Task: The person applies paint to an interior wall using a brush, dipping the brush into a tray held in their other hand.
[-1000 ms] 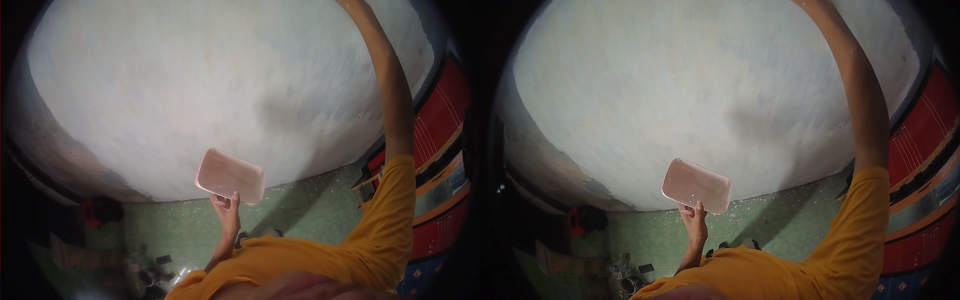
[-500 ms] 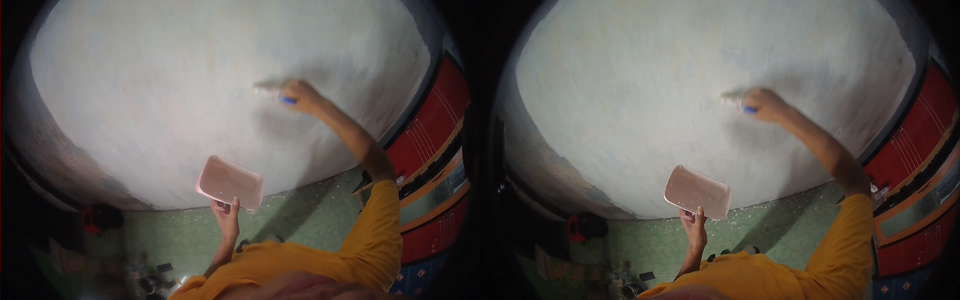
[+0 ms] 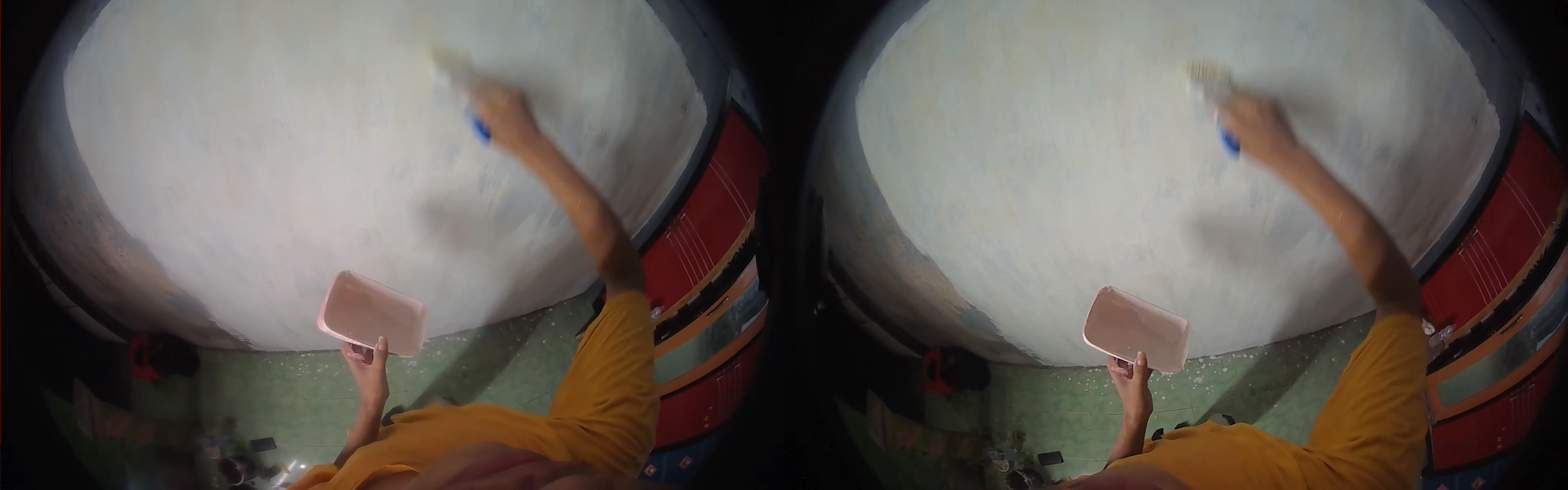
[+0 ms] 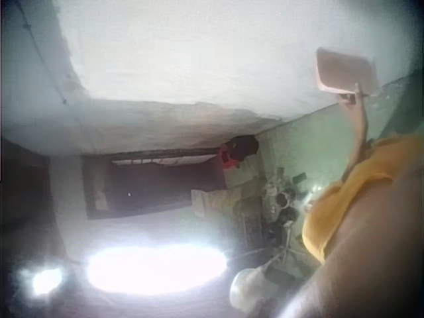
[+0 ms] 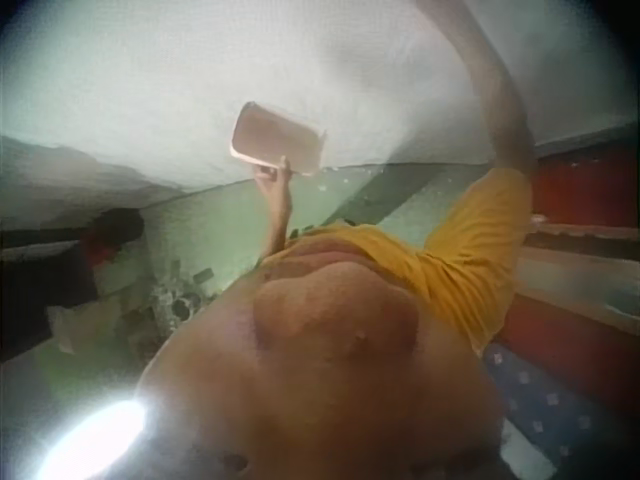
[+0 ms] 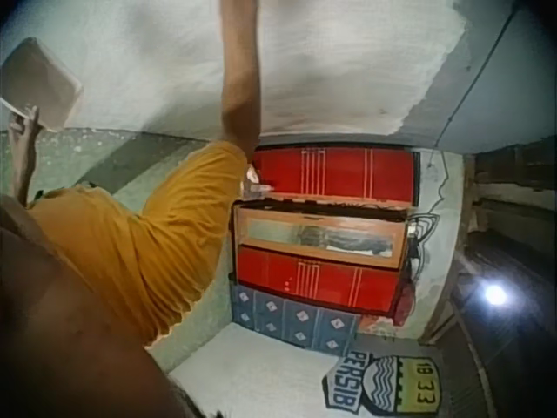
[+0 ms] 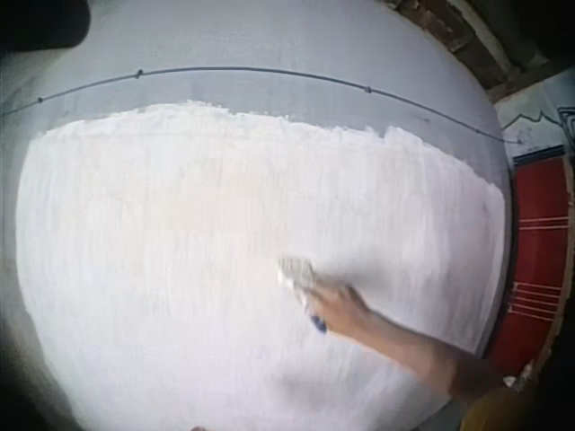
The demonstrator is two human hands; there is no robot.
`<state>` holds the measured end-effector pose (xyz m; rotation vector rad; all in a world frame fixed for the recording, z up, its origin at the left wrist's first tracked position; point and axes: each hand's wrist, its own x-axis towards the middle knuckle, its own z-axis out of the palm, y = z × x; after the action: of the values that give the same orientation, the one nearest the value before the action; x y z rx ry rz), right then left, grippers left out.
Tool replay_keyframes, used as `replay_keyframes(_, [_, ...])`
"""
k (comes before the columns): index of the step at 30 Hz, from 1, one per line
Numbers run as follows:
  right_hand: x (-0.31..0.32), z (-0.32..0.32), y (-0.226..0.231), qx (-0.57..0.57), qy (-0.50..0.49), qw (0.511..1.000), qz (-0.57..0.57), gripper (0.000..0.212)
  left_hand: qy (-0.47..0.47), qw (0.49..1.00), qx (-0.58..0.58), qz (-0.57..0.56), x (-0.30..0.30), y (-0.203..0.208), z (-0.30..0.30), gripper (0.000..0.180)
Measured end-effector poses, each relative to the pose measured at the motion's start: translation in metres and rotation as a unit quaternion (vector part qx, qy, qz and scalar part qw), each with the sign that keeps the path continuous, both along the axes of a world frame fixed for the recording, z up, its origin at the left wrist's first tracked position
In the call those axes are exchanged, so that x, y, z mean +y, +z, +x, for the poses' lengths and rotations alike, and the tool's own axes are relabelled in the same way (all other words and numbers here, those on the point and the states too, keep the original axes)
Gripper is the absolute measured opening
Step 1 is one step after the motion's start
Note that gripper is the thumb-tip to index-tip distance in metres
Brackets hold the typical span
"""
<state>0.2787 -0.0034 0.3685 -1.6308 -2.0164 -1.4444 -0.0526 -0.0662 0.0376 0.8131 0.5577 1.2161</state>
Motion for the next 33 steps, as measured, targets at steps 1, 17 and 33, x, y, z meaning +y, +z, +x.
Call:
replay_keyframes(1, [-0.001,0.009,-0.04,0.001,0.067,0.998,-0.019,0.039,-0.001,1.0,-0.002,0.003,-0.001,0.008,0.001,0.07])
replay_keyframes(17, [-0.023,-0.038,0.166,0.015,0.14,0.978,0.153,0.026,-0.015,1.0,0.006,-0.001,-0.007,0.025,-0.004,0.072])
replay_keyframes(33, [0.025,0.015,0.11,0.094,0.09,0.991,0.034,0.03,-0.007,1.0,0.025,-0.005,0.001,0.016,-0.004,0.068])
